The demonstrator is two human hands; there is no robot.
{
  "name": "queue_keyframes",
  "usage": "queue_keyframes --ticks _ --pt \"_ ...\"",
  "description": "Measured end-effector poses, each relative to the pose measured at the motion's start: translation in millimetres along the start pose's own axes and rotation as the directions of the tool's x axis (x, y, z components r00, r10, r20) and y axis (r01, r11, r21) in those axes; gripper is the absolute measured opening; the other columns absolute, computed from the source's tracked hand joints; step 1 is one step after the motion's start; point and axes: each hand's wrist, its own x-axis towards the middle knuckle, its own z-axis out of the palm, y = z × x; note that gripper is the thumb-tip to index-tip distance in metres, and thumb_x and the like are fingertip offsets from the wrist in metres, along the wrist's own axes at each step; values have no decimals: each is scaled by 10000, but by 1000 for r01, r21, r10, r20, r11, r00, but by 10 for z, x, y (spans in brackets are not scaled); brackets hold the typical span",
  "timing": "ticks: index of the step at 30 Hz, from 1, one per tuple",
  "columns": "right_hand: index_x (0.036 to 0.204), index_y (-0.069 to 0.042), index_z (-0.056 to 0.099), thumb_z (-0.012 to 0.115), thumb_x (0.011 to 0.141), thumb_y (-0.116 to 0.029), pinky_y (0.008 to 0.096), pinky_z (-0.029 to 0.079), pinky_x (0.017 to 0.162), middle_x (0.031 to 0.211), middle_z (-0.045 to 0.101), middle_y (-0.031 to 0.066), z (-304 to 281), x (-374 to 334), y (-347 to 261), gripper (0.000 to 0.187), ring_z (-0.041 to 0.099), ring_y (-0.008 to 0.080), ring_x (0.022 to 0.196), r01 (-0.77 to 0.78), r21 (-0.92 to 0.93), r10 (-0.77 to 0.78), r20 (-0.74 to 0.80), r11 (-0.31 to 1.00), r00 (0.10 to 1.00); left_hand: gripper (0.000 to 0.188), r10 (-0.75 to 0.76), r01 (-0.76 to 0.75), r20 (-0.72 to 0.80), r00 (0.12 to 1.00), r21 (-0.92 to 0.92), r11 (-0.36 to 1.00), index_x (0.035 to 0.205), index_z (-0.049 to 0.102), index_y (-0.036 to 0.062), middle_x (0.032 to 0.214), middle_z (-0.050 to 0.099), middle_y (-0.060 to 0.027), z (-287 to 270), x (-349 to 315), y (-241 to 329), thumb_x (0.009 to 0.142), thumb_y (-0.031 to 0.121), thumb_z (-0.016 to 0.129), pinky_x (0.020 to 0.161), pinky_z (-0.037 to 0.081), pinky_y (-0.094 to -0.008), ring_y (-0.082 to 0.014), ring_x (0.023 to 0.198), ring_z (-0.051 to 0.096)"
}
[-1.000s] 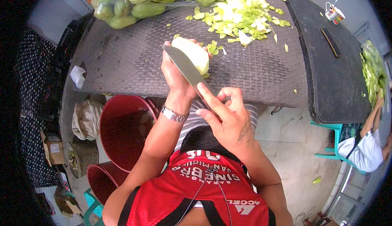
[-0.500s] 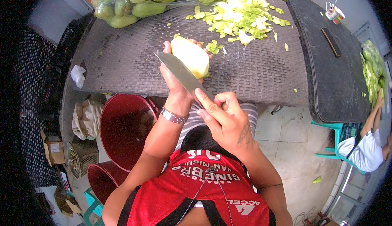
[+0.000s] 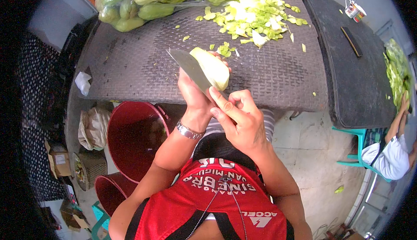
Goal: The person peels and cuts chayote vegetables using a knife, placing the prepared pieces into a bucket.
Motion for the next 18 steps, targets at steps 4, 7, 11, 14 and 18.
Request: queue_keyframes --ticks 4,7,11,14,18 --pt "1317 -157 686 766 869 -101 289 450 557 907 488 59 -16 6 12 458 502 118 616 -18 19 18 0 1000 1000 583 -8 9 -38 999 39 999 1138 569 -23 1021 644 -155 29 -47 -33 1027 502 341 807 580 -424 -295 883 667" --pt "1301 -152 697 768 870 -105 294 450 555 909 492 59 -18 4 20 439 511 116 623 -39 28 39 6 999 999 577 -6 11 -76 997 63 998 1132 571 -15 1015 647 -149 60 -87 -46 1027 504 343 795 583 -425 -289 864 672" --pt "1393 -86 604 741 888 -82 268 449 584 940 503 66 -13 35 -47 523 517 110 663 -110 105 110 1 988 994 571 -24 29 -60 998 74 997 1123 577 2 984 652 -137 20 -124 -67 1027 516 346 768 588 -429 -287 833 679" --pt "1450 -43 528 704 910 -70 254 453 620 979 511 74 -15 44 12 568 529 110 712 -164 133 162 22 978 986 561 -45 47 -68 997 27 999 1117 579 8 960 655 -131 81 -104 -96 1031 516 356 743 588 -416 -280 813 680" --pt "1458 -39 512 621 975 -137 325 496 678 989 526 128 2 135 18 504 579 210 764 -103 -8 104 63 995 993 585 14 10 -153 988 154 988 1043 577 39 833 644 -99 159 -37 -82 1064 558 309 673 546 -332 -196 716 643"
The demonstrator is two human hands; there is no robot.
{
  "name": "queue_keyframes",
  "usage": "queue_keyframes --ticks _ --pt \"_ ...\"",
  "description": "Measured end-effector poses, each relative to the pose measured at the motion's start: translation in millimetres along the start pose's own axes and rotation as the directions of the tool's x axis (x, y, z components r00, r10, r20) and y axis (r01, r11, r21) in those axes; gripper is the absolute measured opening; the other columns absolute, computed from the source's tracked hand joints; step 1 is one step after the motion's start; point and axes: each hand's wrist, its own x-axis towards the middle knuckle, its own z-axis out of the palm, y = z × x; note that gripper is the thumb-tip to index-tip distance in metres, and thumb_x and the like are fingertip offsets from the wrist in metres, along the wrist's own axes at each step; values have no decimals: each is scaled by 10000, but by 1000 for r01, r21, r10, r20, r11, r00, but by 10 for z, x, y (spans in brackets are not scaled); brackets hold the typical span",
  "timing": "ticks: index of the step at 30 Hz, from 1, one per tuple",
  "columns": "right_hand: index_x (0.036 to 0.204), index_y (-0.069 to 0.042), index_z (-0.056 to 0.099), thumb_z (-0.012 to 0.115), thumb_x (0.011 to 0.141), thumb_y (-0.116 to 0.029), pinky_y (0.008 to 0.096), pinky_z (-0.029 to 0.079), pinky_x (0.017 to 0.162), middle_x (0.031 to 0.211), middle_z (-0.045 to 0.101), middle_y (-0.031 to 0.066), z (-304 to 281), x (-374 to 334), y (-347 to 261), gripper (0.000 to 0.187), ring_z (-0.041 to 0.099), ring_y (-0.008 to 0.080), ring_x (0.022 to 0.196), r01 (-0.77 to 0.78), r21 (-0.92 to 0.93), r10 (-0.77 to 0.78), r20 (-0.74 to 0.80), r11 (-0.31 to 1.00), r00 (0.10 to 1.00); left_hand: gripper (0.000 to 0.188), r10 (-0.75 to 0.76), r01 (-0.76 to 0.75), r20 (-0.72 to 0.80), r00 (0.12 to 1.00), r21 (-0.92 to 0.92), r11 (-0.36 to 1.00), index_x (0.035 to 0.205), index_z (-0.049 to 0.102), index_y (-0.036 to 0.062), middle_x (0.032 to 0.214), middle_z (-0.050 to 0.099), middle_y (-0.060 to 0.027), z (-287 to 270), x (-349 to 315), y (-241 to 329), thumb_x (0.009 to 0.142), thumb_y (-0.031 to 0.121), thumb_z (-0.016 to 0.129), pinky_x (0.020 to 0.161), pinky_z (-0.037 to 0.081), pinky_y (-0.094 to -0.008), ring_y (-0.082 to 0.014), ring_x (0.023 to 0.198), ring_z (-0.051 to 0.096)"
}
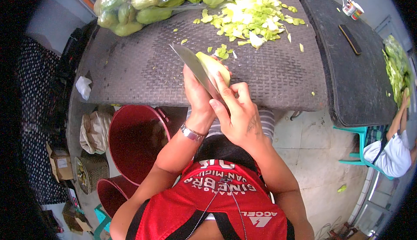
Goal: The person peels and cuts chayote vegetables using a knife, placing the prepared pieces into a bucket.
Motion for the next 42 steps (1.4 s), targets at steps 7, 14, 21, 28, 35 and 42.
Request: queue_keyframes --ticks 7,14,21,28,35,42 --pt "1453 -47 504 586 1003 -195 424 523 655 978 513 187 98 221 180 481 624 323 746 44 -107 -42 23 993 999 590 74 -28 -195 978 229 973 1044 612 30 847 644 -90 -76 261 3 1063 555 343 686 536 -328 -172 741 638" --pt "1089 -26 612 480 1062 -427 235 427 374 619 549 19 -199 548 336 423 517 81 454 -596 658 516 349 460 783 491 -83 85 -92 992 23 996 1073 568 30 917 651 -129 -179 509 111 1055 493 405 767 572 -407 -277 817 679" --pt "1090 -29 618 510 1060 -385 228 452 414 681 584 22 -266 643 522 373 567 94 499 -537 664 457 315 520 832 547 -208 207 -21 978 -53 977 1070 579 -14 907 655 -156 -230 580 153 1040 500 395 743 582 -486 -325 791 674" --pt "1350 -3 541 533 1036 -164 250 465 427 836 657 78 -416 1079 652 353 598 112 508 -383 597 407 102 705 908 572 -288 288 4 958 -45 957 1099 589 -37 942 651 -159 -259 575 209 1010 508 441 803 565 -483 -327 847 659" --pt "1540 -44 329 585 938 6 301 516 469 1104 678 182 -407 1087 784 656 668 160 581 -444 57 447 -144 894 883 567 -340 344 93 936 -27 939 1108 590 -47 949 651 -157 -268 552 255 1001 496 467 811 567 -473 -326 863 660" --pt "1529 -28 347 585 941 24 248 460 444 1012 667 136 -432 757 543 637 603 127 536 -353 459 421 -52 815 905 477 -305 310 80 949 -49 950 1123 612 -16 1015 673 -144 -236 499 310 995 437 535 815 574 -450 -307 861 679"
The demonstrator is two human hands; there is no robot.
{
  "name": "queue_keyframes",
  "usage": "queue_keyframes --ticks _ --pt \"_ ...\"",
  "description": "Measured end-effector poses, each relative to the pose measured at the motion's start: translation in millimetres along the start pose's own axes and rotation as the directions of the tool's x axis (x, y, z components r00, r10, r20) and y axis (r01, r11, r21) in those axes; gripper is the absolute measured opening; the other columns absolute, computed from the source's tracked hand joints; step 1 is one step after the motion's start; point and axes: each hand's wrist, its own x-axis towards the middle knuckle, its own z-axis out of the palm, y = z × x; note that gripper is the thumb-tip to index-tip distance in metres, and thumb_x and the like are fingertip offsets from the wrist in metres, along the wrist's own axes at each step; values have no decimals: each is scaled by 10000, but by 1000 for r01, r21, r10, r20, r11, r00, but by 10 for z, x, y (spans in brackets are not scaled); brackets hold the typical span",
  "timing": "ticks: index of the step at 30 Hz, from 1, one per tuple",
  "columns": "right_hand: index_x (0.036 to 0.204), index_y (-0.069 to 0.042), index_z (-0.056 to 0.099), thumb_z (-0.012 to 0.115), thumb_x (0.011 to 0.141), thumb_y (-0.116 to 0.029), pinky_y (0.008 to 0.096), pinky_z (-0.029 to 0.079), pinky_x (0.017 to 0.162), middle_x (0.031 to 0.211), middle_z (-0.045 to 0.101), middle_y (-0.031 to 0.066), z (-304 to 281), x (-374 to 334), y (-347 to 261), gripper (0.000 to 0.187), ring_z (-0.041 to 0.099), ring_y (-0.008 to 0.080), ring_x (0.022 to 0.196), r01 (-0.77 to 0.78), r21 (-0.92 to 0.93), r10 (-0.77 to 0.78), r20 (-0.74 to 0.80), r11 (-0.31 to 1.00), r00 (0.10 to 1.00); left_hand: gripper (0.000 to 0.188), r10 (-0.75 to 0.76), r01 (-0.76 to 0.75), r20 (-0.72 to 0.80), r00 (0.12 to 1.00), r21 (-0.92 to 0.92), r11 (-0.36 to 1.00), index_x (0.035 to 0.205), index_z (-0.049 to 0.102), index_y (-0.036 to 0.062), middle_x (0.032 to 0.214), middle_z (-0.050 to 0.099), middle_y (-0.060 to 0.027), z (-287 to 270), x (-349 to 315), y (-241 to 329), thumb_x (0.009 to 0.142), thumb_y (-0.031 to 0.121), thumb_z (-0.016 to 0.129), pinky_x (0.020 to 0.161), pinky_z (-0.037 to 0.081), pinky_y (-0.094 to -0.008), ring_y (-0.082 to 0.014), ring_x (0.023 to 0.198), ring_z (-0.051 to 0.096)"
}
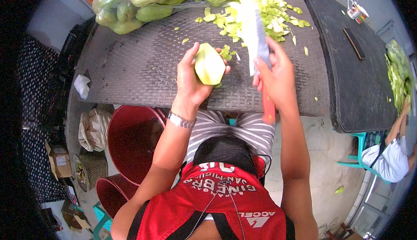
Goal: The person peels and cuts chayote vegetables using a knife, placing the prepared pieces into a bucket.
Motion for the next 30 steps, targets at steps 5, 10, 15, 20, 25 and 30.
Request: queue_keyframes --ticks 5,10,15,20,25,30 --pt "1548 -35 344 597 945 29 226 439 453 870 650 67 132 -546 -117 656 556 68 541 -204 71 182 238 976 954 372 65 -66 17 998 70 995 1138 640 67 1025 709 -82 33 64 -75 1008 399 533 844 571 -383 -221 905 707" --pt "1554 -39 342 592 953 23 216 440 469 886 657 61 194 -621 -71 654 541 50 557 -143 69 129 182 987 975 360 44 -44 -7 999 62 997 1133 643 85 1030 721 -61 111 22 -81 1017 403 521 840 567 -358 -186 919 710" --pt "1554 -30 336 584 954 31 215 449 480 947 668 80 164 -647 -96 652 545 51 570 -135 18 129 179 991 975 369 58 -57 -4 998 70 996 1134 642 75 1015 718 -64 127 18 -97 1019 403 517 819 572 -355 -195 899 711" --pt "1518 -18 388 601 936 48 215 462 485 1050 651 96 197 -586 -11 624 559 56 581 -34 124 30 34 992 999 417 26 -35 74 997 121 992 1105 619 26 951 696 -94 94 -7 -88 1036 416 488 752 594 -379 -226 812 710" --pt "1392 4 496 648 912 27 219 479 500 1116 640 90 -34 -224 22 504 587 71 616 88 -134 -101 -91 987 991 468 33 -39 46 998 122 992 1151 596 -29 1017 675 -148 65 -30 -98 1027 410 487 769 594 -432 -298 836 694" --pt "1427 -13 470 618 932 6 212 469 507 1143 646 86 -358 386 62 517 584 69 631 58 -136 -68 -72 989 995 472 32 -35 27 999 126 991 1177 581 -30 1024 670 -152 44 -53 -79 1027 408 488 769 593 -440 -306 832 689"
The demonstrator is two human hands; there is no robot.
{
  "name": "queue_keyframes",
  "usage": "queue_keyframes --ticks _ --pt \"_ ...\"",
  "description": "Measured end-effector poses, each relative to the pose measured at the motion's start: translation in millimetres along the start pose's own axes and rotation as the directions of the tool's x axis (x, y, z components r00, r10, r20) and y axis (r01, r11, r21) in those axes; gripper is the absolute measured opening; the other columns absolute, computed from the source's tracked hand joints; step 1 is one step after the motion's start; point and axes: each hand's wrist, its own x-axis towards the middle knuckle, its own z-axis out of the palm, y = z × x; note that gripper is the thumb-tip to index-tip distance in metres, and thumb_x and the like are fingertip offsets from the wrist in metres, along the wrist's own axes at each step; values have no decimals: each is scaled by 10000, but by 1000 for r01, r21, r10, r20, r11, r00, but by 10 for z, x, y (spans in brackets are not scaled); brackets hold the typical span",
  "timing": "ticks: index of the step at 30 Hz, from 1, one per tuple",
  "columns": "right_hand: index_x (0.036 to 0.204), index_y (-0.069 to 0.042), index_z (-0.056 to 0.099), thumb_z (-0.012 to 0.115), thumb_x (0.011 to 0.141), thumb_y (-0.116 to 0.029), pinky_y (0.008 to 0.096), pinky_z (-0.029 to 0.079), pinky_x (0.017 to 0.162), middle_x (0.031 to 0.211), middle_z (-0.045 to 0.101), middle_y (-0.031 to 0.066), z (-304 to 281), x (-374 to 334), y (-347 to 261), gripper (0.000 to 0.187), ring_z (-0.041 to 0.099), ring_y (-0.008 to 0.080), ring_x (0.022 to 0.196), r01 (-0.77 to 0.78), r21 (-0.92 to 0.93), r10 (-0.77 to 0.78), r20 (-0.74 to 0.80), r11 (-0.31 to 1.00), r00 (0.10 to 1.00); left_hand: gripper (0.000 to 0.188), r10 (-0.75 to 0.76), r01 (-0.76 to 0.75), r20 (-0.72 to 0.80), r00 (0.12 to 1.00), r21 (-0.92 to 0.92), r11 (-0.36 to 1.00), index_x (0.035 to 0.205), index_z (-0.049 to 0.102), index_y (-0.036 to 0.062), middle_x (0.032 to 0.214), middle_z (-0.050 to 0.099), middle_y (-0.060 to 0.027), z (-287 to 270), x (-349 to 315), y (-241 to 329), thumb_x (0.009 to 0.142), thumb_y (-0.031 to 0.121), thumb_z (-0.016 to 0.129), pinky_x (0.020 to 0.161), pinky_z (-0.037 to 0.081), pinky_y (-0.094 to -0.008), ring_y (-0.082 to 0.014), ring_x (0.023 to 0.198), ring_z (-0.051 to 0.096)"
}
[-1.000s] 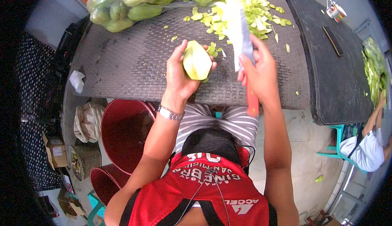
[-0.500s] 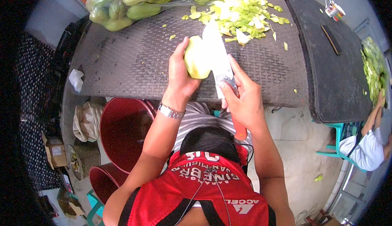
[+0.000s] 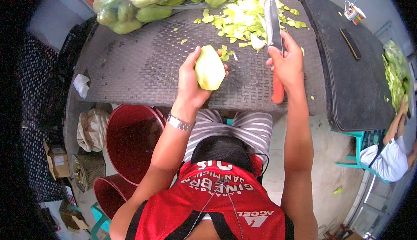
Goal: The person peels and cuts chayote vegetables using a knife, placing the prepared pieces into a bucket.
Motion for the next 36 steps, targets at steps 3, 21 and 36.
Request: queue_keyframes --ticks 3,21,36 --pt "1449 -22 446 587 932 31 214 465 503 1135 644 81 -82 78 95 538 582 72 623 -19 -21 20 33 1000 999 476 18 -18 -12 1000 -5 1000 1178 580 -35 1012 669 -157 10 -22 11 1030 406 482 770 592 -442 -308 831 688" --pt "1551 -16 338 558 934 80 220 466 531 1119 666 109 415 -1184 -363 662 539 47 623 -113 162 67 264 980 962 378 47 -48 -21 999 -60 997 1130 638 67 1009 714 -62 110 -100 46 1022 405 508 808 572 -349 -185 886 705" --pt "1559 -21 324 559 943 78 216 473 527 1050 674 79 470 -1252 -356 666 539 40 617 -98 209 38 272 973 962 380 73 -72 22 997 -43 996 1171 628 69 1060 716 -67 180 -180 65 1031 398 502 870 558 -353 -184 943 703"
